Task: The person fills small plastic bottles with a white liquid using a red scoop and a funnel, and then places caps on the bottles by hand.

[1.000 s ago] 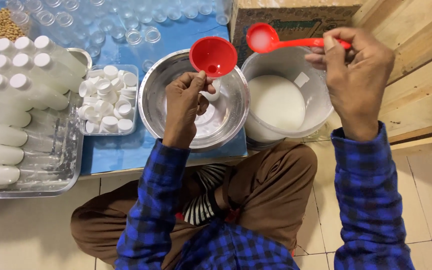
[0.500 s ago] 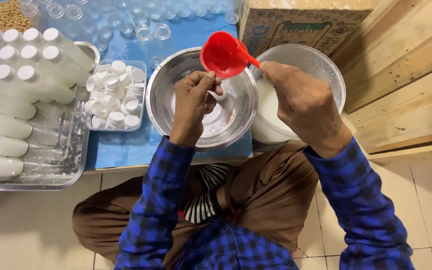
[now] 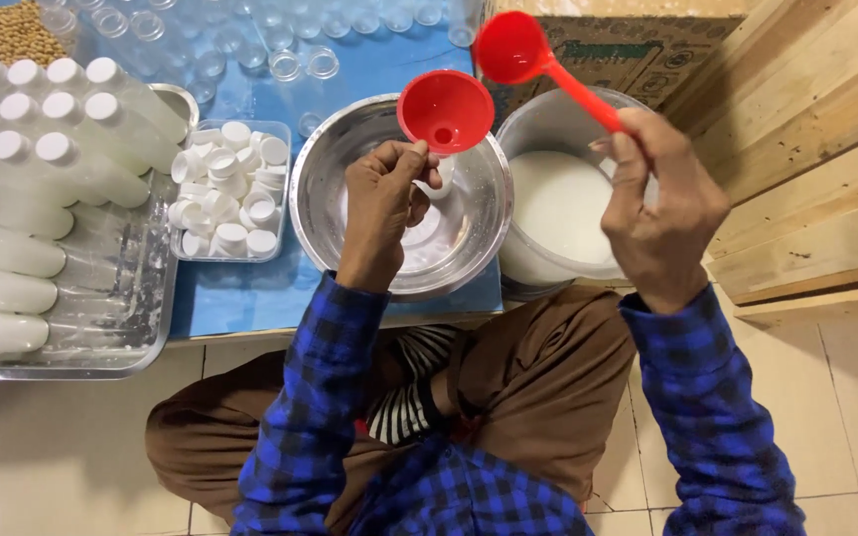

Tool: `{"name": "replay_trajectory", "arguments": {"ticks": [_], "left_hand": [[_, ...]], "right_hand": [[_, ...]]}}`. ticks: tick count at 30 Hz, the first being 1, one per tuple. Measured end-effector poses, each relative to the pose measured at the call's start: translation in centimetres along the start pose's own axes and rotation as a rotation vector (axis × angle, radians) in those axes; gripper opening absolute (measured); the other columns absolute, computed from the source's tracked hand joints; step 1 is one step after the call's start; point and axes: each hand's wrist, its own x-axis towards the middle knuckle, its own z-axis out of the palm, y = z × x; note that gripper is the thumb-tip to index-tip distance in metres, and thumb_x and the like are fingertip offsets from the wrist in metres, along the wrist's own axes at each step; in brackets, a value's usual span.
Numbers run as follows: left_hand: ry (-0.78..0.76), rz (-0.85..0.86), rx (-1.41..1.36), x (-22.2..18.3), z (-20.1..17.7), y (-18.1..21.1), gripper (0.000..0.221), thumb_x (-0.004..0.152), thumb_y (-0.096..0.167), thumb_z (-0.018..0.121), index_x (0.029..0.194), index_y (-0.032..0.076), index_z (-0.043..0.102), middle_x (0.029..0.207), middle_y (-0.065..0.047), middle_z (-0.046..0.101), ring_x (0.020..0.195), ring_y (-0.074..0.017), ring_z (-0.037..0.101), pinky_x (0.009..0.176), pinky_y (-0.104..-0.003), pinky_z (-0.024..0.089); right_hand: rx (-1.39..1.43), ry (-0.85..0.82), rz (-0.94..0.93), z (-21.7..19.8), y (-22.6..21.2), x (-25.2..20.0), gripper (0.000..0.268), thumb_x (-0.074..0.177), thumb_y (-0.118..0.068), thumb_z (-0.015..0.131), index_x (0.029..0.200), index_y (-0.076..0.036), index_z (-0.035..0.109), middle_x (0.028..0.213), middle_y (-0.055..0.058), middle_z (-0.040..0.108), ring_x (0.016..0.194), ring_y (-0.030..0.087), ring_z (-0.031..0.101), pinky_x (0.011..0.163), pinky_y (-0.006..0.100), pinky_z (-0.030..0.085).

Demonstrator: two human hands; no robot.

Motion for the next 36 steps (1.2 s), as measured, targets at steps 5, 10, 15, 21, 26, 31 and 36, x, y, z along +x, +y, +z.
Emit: {"name": "replay_trajectory", "arguments": {"ticks": [5, 10, 15, 21, 26, 31, 36], "left_hand": [[-0.005, 0.009, 0.018, -0.1, 0.0, 0.1, 0.022, 0.098, 0.020, 0.068, 0.089, 0.000, 0.069, 0.067, -0.015, 0.066, 0.037, -0.0072, 0.048, 0.033, -0.017, 0.031], [-0.013, -0.001, 0.011, -0.1, -0.1, 0.1, 0.022, 0.098, 0.020, 0.068, 0.090, -0.001, 0.069, 0.069, -0.016, 0.066, 0.036, -0.0071, 0.047, 0.033, -0.017, 0.031], [-0.012, -0.009, 0.029, 0.1, -0.1, 0.0, 0.023, 0.098, 0.021, 0.068, 0.091, -0.001, 0.069, 0.070, -0.016, 0.067, 0.036, -0.0069, 0.048, 0.033, -0.017, 0.031], [-0.013, -0.011, 0.016, 0.1, -0.1, -0.2, 0.023, 0.099, 0.020, 0.068, 0.092, -0.002, 0.069, 0.071, -0.017, 0.067, 0.036, -0.0073, 0.048, 0.033, -0.017, 0.031], [-0.019, -0.008, 0.005, -0.1, -0.1, -0.1, 0.023, 0.099, 0.020, 0.068, 0.092, -0.001, 0.069, 0.071, -0.017, 0.067, 0.036, -0.0062, 0.047, 0.033, -0.017, 0.030], [-0.008, -0.005, 0.016, -0.1, -0.1, 0.1, 0.021, 0.099, 0.019, 0.067, 0.091, 0.000, 0.069, 0.070, -0.017, 0.067, 0.036, -0.0072, 0.048, 0.033, -0.017, 0.030], [0.005, -0.013, 0.018, -0.3, -0.1, 0.4, 0.020, 0.099, 0.018, 0.067, 0.090, -0.001, 0.068, 0.067, -0.015, 0.063, 0.036, -0.0074, 0.046, 0.033, -0.018, 0.030]], "right_hand": [[-0.115, -0.249, 0.275, 2.1, 7.1, -5.6, 0.009, 0.113, -0.008, 0.066, 0.117, -0.002, 0.072, 0.080, 0.011, 0.076, 0.081, 0.033, 0.077, 0.075, 0.047, 0.059], [-0.071, -0.432, 0.433, 4.9, 10.7, -10.2, 0.013, 0.106, -0.007, 0.063, 0.118, -0.004, 0.069, 0.076, 0.013, 0.074, 0.080, 0.036, 0.075, 0.077, 0.049, 0.057], [-0.048, -0.510, 0.511, 6.3, 11.4, -11.2, 0.017, 0.106, -0.006, 0.058, 0.120, -0.002, 0.068, 0.078, 0.015, 0.075, 0.081, 0.038, 0.075, 0.080, 0.049, 0.056], [-0.028, -0.552, 0.528, 7.2, 12.2, -12.3, 0.016, 0.106, -0.006, 0.058, 0.117, -0.002, 0.068, 0.077, 0.015, 0.075, 0.079, 0.034, 0.076, 0.077, 0.044, 0.058], [0.009, -0.421, 0.729, 6.7, 12.5, -12.4, 0.011, 0.102, -0.007, 0.063, 0.111, -0.007, 0.070, 0.077, 0.011, 0.075, 0.075, 0.023, 0.076, 0.072, 0.036, 0.060], [0.019, -0.324, 0.759, 4.0, 11.9, -10.3, 0.013, 0.102, -0.007, 0.063, 0.109, -0.005, 0.074, 0.088, 0.017, 0.076, 0.079, 0.030, 0.075, 0.069, 0.039, 0.061], [0.311, -0.207, 0.703, -0.5, 9.0, -4.8, 0.016, 0.109, -0.001, 0.055, 0.115, 0.011, 0.064, 0.098, 0.033, 0.071, 0.083, 0.033, 0.075, 0.072, 0.036, 0.063]]}}
